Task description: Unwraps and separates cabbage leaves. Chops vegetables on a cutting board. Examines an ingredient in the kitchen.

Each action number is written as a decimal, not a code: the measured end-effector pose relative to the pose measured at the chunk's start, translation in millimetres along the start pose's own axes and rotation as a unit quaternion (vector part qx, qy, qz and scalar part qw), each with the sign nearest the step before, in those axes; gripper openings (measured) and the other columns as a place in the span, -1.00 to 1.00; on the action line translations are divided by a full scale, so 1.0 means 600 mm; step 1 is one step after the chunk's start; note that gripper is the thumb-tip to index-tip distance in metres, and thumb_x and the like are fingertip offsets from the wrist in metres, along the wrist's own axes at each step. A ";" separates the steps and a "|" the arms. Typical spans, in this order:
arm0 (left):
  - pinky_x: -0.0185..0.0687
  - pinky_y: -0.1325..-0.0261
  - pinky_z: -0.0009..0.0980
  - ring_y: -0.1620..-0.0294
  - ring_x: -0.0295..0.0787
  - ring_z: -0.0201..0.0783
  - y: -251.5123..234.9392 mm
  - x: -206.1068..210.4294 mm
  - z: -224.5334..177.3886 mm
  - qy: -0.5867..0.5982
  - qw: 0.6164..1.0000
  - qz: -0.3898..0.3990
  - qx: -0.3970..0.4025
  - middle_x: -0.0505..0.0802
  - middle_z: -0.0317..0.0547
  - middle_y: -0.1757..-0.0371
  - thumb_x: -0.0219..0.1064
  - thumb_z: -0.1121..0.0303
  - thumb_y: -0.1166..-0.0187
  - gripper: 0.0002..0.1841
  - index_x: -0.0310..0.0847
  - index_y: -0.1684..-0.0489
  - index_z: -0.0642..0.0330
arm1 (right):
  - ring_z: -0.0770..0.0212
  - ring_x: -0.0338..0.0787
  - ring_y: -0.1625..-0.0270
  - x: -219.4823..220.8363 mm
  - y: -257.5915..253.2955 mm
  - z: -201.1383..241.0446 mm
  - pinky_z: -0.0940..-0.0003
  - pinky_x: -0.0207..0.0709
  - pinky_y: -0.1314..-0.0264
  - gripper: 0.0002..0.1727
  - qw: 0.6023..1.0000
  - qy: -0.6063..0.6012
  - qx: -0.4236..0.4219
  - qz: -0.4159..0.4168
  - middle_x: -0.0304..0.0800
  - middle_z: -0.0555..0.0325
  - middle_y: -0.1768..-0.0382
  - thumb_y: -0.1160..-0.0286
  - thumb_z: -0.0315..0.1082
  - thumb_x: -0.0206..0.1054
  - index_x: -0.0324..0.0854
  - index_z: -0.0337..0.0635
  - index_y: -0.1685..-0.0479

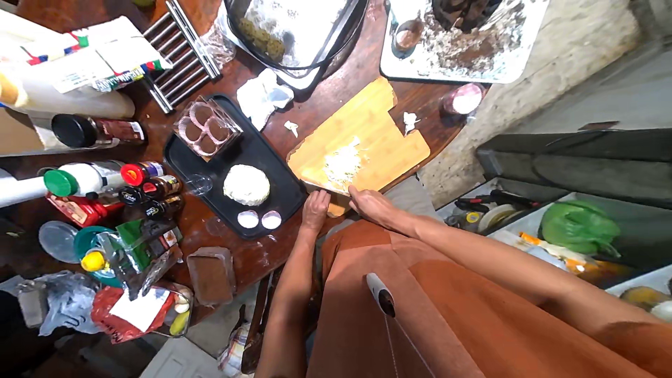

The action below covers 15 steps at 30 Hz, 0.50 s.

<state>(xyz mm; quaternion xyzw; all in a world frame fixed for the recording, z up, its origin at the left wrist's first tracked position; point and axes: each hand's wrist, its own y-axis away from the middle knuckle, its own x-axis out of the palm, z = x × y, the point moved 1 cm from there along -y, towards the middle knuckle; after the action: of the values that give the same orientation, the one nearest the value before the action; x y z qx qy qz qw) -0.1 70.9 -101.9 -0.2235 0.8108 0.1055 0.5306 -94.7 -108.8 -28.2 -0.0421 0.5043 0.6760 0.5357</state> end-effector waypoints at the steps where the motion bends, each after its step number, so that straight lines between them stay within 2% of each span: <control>1: 0.78 -0.03 -0.16 0.13 0.82 0.00 0.002 0.000 -0.001 0.002 1.000 0.003 -0.001 0.83 0.06 0.20 0.31 0.68 -0.45 -0.87 0.78 0.25 0.34 | -0.17 0.86 0.28 0.005 0.001 -0.002 -0.11 0.70 0.26 -0.77 1.000 -0.001 0.003 0.002 0.74 -0.06 0.43 -0.77 -0.22 0.12 0.50 -0.19 -0.09; 6: 0.76 -0.11 -0.16 0.09 0.82 0.00 0.005 0.003 0.001 -0.005 1.000 -0.009 0.012 0.84 0.05 0.20 0.30 0.67 -0.46 -0.86 0.79 0.26 0.33 | -0.16 0.86 0.30 0.004 -0.002 0.001 -0.10 0.70 0.28 -0.77 1.000 0.001 -0.002 -0.004 0.73 -0.05 0.45 -0.77 -0.22 0.11 0.50 -0.19 -0.09; 10: 0.70 -0.26 -0.15 0.00 0.82 0.00 0.012 0.003 0.000 0.000 1.000 -0.011 0.018 0.84 0.05 0.16 0.31 0.60 -0.52 -0.90 0.78 0.27 0.32 | -0.16 0.86 0.30 0.015 -0.005 -0.004 -0.09 0.70 0.28 -0.77 1.000 0.002 -0.001 -0.010 0.73 -0.05 0.45 -0.77 -0.22 0.10 0.50 -0.19 -0.09; 12: 0.72 -0.28 -0.14 -0.02 0.83 0.03 0.013 0.002 0.000 0.012 1.000 -0.006 0.015 0.85 0.09 0.16 0.32 0.55 -0.54 -0.90 0.77 0.29 0.33 | -0.17 0.86 0.30 0.009 -0.005 0.001 -0.12 0.71 0.27 -0.76 1.000 -0.001 -0.003 -0.005 0.73 -0.06 0.44 -0.77 -0.21 0.09 0.49 -0.19 -0.10; 15: 0.73 -0.22 -0.12 0.01 0.82 0.07 0.010 -0.002 -0.003 0.017 1.000 0.006 0.008 0.83 0.12 0.18 0.29 0.64 -0.49 -0.89 0.76 0.30 0.36 | -0.18 0.86 0.26 0.008 0.001 0.001 -0.12 0.70 0.22 -0.74 1.000 -0.009 0.000 0.003 0.74 -0.07 0.41 -0.79 -0.20 0.08 0.48 -0.20 -0.12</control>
<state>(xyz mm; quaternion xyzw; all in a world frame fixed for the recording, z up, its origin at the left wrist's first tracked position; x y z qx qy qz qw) -4.0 75.7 -100.4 -0.2161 0.8221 0.0984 0.5175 -96.9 -105.3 -30.5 -0.0347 0.4997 0.6780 0.5380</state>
